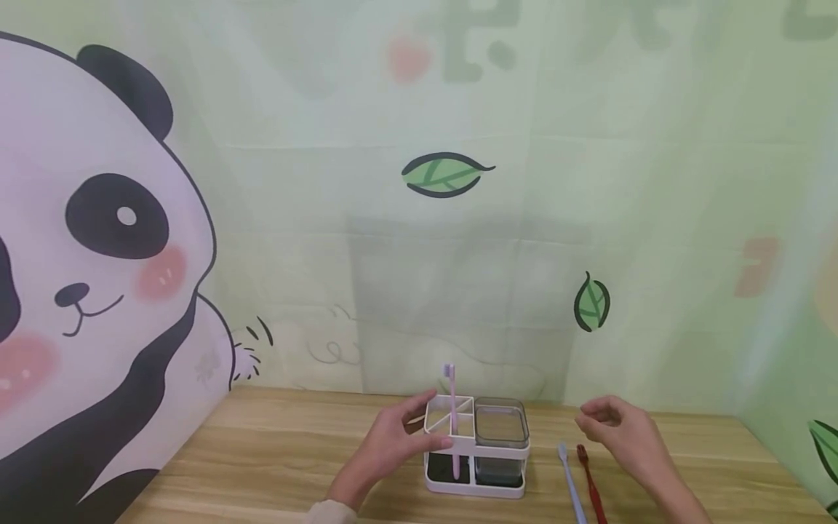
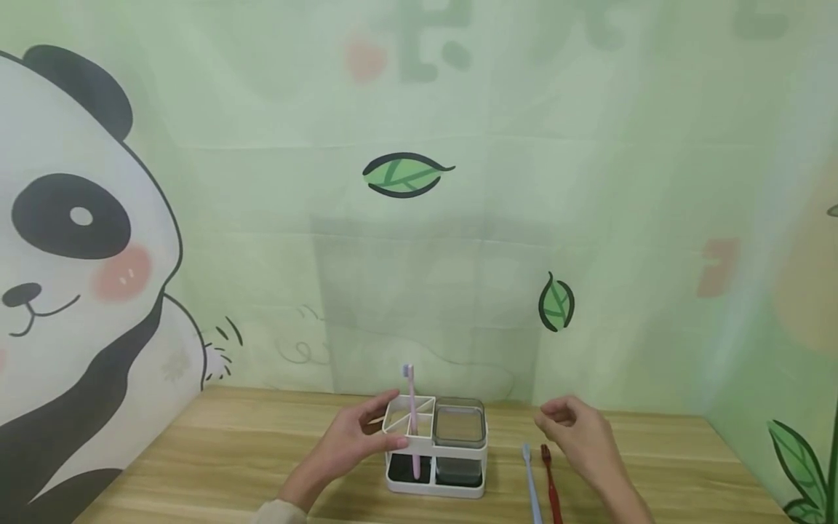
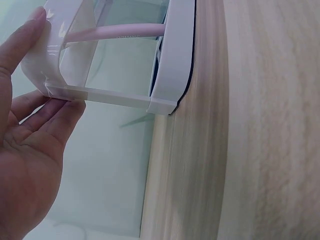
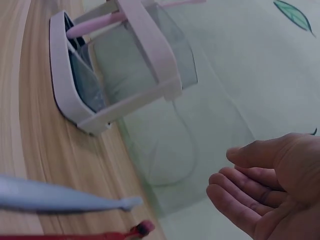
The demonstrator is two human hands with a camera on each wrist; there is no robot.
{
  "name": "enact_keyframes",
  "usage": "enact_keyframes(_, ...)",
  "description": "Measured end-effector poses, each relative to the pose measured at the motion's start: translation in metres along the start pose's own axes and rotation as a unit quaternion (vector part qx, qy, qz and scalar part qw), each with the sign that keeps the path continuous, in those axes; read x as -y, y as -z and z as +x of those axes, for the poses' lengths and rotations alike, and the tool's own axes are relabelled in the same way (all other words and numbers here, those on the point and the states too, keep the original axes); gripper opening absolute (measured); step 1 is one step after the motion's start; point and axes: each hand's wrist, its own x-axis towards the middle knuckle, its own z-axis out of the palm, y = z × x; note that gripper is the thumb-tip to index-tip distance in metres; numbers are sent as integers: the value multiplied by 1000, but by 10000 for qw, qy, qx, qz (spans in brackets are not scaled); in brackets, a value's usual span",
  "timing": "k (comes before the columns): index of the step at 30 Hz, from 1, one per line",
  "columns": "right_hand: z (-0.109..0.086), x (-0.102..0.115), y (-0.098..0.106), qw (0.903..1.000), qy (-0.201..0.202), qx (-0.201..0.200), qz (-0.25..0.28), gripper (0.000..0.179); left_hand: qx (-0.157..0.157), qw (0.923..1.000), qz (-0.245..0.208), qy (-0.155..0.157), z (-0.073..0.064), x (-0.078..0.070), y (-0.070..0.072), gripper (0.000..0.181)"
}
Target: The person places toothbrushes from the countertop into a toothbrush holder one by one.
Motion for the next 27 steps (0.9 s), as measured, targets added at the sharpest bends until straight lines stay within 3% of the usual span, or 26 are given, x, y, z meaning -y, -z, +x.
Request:
enact_keyframes(8,6,-19,5,9987,-383,345,-35,26,22,10000,17,-16,1,0,0,82)
enact_keyframes(15,7,-37,2,9976,-354,575,-166,21,-5,10000,-5,-18,1,-2,0,80)
enact_keyframes(27,2,-55,-9,9931,-707,829,-431,11,3,10000,47,2,1,-1,0,81)
